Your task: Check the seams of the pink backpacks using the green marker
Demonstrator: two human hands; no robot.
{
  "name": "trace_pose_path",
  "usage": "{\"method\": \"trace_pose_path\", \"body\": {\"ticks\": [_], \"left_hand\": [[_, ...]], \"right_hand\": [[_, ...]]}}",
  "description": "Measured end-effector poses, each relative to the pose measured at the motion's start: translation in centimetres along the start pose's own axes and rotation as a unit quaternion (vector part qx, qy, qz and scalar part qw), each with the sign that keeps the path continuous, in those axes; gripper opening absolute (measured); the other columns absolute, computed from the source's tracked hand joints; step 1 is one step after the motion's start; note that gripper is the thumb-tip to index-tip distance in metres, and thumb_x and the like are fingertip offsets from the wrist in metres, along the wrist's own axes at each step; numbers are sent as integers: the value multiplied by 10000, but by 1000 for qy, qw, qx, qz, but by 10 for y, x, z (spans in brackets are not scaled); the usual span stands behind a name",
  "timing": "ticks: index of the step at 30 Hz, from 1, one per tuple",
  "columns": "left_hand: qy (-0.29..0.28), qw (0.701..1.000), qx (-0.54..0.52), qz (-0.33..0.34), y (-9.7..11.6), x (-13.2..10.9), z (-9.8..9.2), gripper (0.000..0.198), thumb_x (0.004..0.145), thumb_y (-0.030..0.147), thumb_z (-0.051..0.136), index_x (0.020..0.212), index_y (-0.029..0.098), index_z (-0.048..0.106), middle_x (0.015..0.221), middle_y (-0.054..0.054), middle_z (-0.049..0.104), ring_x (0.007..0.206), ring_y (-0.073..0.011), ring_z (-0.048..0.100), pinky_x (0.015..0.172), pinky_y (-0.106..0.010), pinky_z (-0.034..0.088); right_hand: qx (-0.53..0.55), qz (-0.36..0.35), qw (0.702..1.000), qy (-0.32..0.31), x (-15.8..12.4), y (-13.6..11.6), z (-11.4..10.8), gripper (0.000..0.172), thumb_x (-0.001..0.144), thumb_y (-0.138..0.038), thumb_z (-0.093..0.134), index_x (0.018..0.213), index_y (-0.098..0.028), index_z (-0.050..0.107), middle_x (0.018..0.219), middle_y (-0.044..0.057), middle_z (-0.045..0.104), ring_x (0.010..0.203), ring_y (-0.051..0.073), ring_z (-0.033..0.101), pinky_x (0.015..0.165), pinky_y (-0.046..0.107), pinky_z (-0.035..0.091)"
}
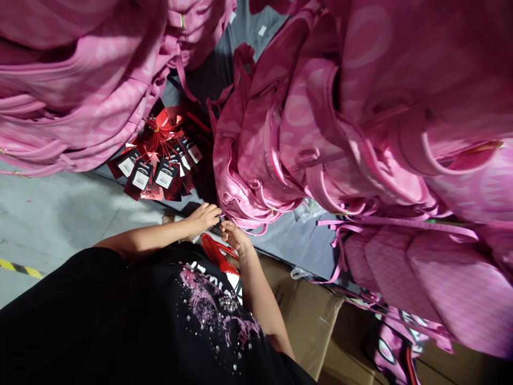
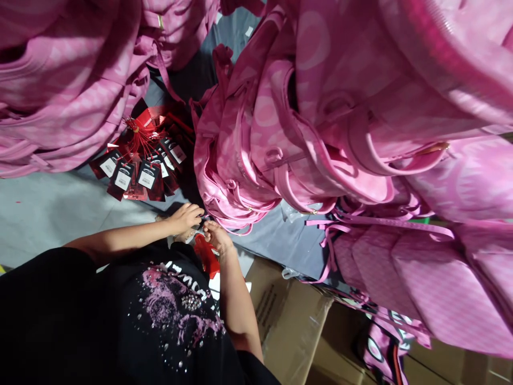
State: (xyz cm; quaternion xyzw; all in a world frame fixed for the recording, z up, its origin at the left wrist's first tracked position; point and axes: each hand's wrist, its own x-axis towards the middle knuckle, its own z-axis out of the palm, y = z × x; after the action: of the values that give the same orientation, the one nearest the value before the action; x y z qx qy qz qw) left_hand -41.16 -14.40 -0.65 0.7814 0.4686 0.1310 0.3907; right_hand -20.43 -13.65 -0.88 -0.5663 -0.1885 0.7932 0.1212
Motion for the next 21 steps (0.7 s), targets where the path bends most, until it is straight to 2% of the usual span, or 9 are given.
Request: {"method": "trace_pose_path", "body": {"ticks": [2,5,9,17,21], "left_hand": [[-10,1000,16,-10,3,0,1,172,980,190,499,970,154,667,1206,-106,631,1145,-219,548,997,-413,439],[-26,998,33,-46,3,0,5,190,981,291,556,1061,141,642,1054,-58,651,979,-177,618,904,-389,518],[-28,996,28,-86,0,4,9,277,975,375,585,1115,141,631,1021,-46,665,905,-152,652,844,-363,569],[-69,995,-69,-30,-3,-3,13,225,969,339,603,1055,138,654,1022,-44,681,933,-151,661,872,-366,575],[-51,991,-116,-28,-1,-4,17,209,966,334,605,1016,139,659,1051,-50,679,965,-156,654,899,-377,564]], "right_hand": [[3,-11,1000,6,1,2,2,200,980,-324,614,934,-129,611,728,-51,564,511,39,470,454,157,414],[8,-29,999,19,5,9,6,215,985,-340,605,937,-131,613,735,-47,569,520,42,479,463,162,425],[13,-41,999,33,8,14,10,239,988,-363,598,934,-131,615,725,-48,569,514,44,481,464,167,428],[45,-47,998,18,-2,6,9,213,979,-327,615,898,-131,608,721,-50,565,521,44,482,469,164,425],[55,-50,997,12,-5,4,11,206,972,-310,625,873,-131,609,725,-46,578,544,51,509,493,172,449]]}}
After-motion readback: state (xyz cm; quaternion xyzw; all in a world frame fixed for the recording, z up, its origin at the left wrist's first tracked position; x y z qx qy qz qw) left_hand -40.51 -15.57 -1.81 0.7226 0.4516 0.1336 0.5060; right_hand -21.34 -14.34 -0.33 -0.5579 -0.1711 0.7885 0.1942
